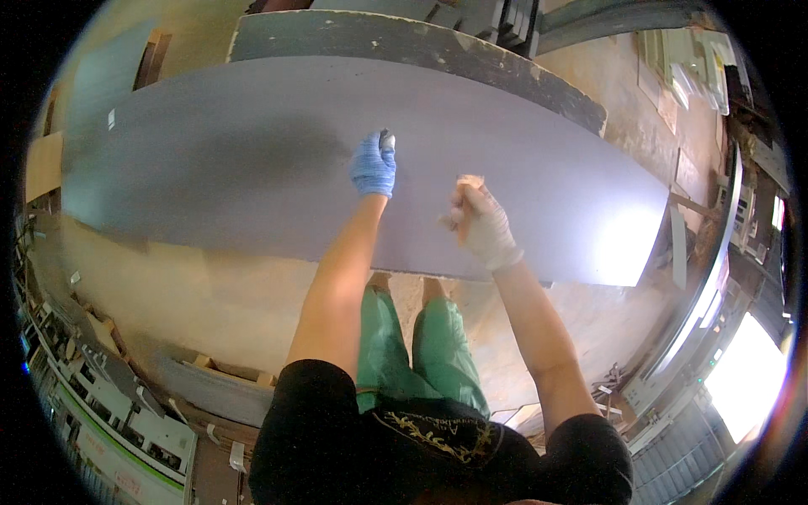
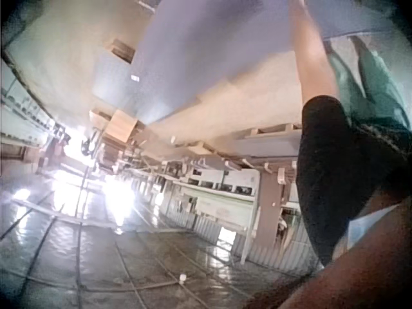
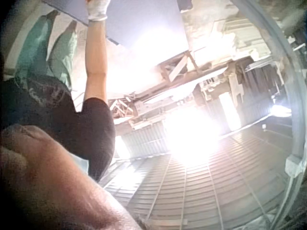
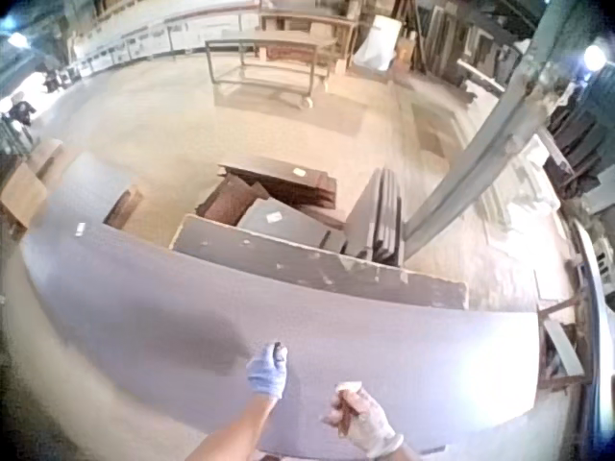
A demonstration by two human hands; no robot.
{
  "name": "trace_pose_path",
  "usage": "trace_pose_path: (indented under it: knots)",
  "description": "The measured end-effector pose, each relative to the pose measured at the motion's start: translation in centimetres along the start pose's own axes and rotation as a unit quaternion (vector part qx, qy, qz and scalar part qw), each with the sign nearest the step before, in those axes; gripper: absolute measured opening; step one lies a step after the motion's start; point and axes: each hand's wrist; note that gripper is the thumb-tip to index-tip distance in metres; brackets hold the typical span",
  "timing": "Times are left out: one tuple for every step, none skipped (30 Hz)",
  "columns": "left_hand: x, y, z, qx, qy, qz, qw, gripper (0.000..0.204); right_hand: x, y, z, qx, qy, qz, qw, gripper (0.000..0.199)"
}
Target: The person picks up a large gray sheet, carries it across the workshop, and places it on a workbench. They then use a small orange tool to rub the surface of the sheet and later move the sheet to a machine before returning it to the bench.
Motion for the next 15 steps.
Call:
trace_pose_path:
  knots:
    - [-0.6,-0.4,0.2,-0.035,-0.024,-0.004,0.999,0.031,1.3,-0.8,-0.5,0.014,-0.021,-0.001,1.0,0.019]
    - [-1.1,-0.6,0.3,-0.068,-0.048,-0.006,0.996,0.029,2.4,-1.9,-1.0,0.041,0.039,0.019,0.998,0.018]
    - [-1.4,-0.8,0.5,-0.103,-0.072,-0.01,0.992,0.027,3.7,-3.4,-1.4,0.067,0.099,0.04,0.992,0.018]
    - [-1.7,-1.0,0.4,-0.116,-0.078,-0.01,0.99,0.023,4.6,-4.8,-1.9,0.094,0.16,0.06,0.981,0.018]
    - [-2.0,-1.1,0.4,-0.119,-0.06,-0.005,0.991,0.022,5.8,-6.5,-2.4,0.129,0.244,0.105,0.955,0.017]
    - [-2.5,-1.2,0.2,-0.123,-0.045,0.002,0.991,0.022,7.3,-8.4,-3.0,0.163,0.324,0.147,0.92,0.016]
    - [-2.4,-1.4,0.3,-0.127,-0.03,0.009,0.991,0.022,8.2,-10.4,-3.6,0.195,0.4,0.187,0.876,0.015]
    - [-2.4,-1.4,0.5,-0.147,-0.061,0.011,0.987,0.021,9.1,-12.2,-4.4,0.251,0.493,0.222,0.803,0.016]
    - [-2.4,-1.5,0.5,-0.142,-0.072,0.001,0.987,0.021,9.7,-13.8,-5.2,0.301,0.575,0.254,0.718,0.016]
    - [-2.5,-1.5,0.4,-0.135,-0.081,-0.009,0.987,0.021,10.1,-15.3,-5.9,0.345,0.648,0.28,0.618,0.017]
    - [-2.5,-1.5,0.4,-0.129,-0.09,-0.018,0.987,0.021,10.4,-16.5,-6.2,0.353,0.665,0.285,0.593,0.019]
    - [-2.6,-1.3,0.3,-0.128,-0.085,-0.007,0.988,0.022,10.5,-17.7,-6.6,0.362,0.683,0.289,0.566,0.02]
    - [-2.8,-1.3,0.1,-0.132,-0.088,-0.01,0.987,0.022,10.6,-18.7,-7.0,0.37,0.699,0.293,0.537,0.022]
    - [-2.9,-1.4,-0.2,-0.137,-0.092,-0.012,0.986,0.023,10.8,-19.7,-7.7,0.38,0.731,0.272,0.497,0.022]
    - [-3.0,-1.4,-0.4,-0.141,-0.096,-0.014,0.985,0.023,11.1,-20.2,-7.8,0.38,0.747,0.26,0.479,0.023]
Point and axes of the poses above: each hand's wrist, its own y-axis away from the middle knuckle, its own x-axis out of the back of the hand, z = x × y, and after that the axes turned 8 degrees about -z, right-handed
